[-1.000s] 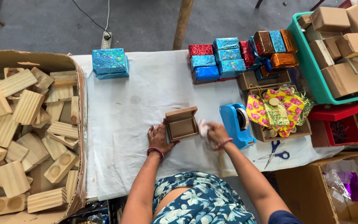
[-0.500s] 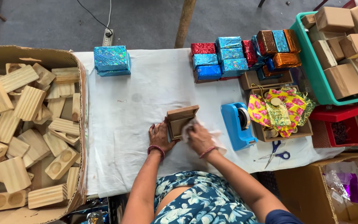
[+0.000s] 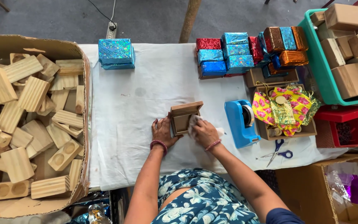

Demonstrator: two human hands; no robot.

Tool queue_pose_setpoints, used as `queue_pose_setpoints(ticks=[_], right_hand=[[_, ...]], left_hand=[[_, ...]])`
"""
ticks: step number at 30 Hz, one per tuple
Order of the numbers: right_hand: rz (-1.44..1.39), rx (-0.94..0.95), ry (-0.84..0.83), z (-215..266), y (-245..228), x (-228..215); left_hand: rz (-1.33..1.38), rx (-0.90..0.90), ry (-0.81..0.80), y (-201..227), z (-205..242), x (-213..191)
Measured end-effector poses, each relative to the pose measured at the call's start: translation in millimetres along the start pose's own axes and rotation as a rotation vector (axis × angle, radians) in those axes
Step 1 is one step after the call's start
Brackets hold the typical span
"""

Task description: The person wipes the inside and outside of a small wooden box using a cloth. They then place a small decorative item into the box and close the lid. The workspace includes a table with various wrapped boxes and a large container of wooden pieces.

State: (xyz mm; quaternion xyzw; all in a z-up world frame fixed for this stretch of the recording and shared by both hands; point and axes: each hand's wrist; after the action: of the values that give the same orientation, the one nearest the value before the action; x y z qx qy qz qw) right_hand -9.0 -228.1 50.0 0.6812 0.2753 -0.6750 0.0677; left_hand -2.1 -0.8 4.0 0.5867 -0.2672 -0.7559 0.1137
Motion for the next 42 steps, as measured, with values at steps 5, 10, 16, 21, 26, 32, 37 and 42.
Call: queue_pose_setpoints(ticks=[5, 10, 16, 21, 26, 32, 37, 42], right_hand=[[-0.132, -0.068, -0.022, -39.7, -26.7, 25.8], [-0.047, -0.051, -0.177, -49.0, -33.9, 11.2], [-0.06, 0.402, -0.258, -39.9, -23.7, 28.8], [-0.409, 0.163, -0.267, -37.9, -10.6, 61.1], [-0.031, 0.275, -0.001, -44.7, -17.3, 31.1], [0.235, 0.116, -0.049, -59.2, -31.0, 38.8], [-0.053, -0.054, -0.025, -56.8, -4.5, 44.5], [0.037, -0.175, 0.301, -50.9, -2.3, 24.2]], left_hand=[[-0.099, -0.004, 0.008, -16.7, -6.9, 26.2], [-0.132, 0.039, 0.055, -14.9, -6.6, 21.7], [-0.046, -0.014, -0.026, -7.0, -5.7, 9.5], [-0.026, -0.029, -0.034, -4.2, -2.9, 6.4], [-0.013, -0.017, -0.021, -4.4, -0.9, 7.0], [-0.045, 0.009, 0.026, -12.8, -2.7, 22.4], [0.005, -0.015, -0.006, -1.6, -1.9, 0.3], [-0.011, -0.027, -0.005, -2.7, -3.7, 7.8]])
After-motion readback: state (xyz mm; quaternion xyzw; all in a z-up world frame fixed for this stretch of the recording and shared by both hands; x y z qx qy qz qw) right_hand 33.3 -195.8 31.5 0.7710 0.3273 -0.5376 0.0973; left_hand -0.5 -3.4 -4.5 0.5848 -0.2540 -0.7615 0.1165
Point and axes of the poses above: each hand's wrist, its own z-axis away from the middle knuckle, its own x-axis out of the palm, y = z × x, and after that the axes turned 9 degrees about -y, right-handed
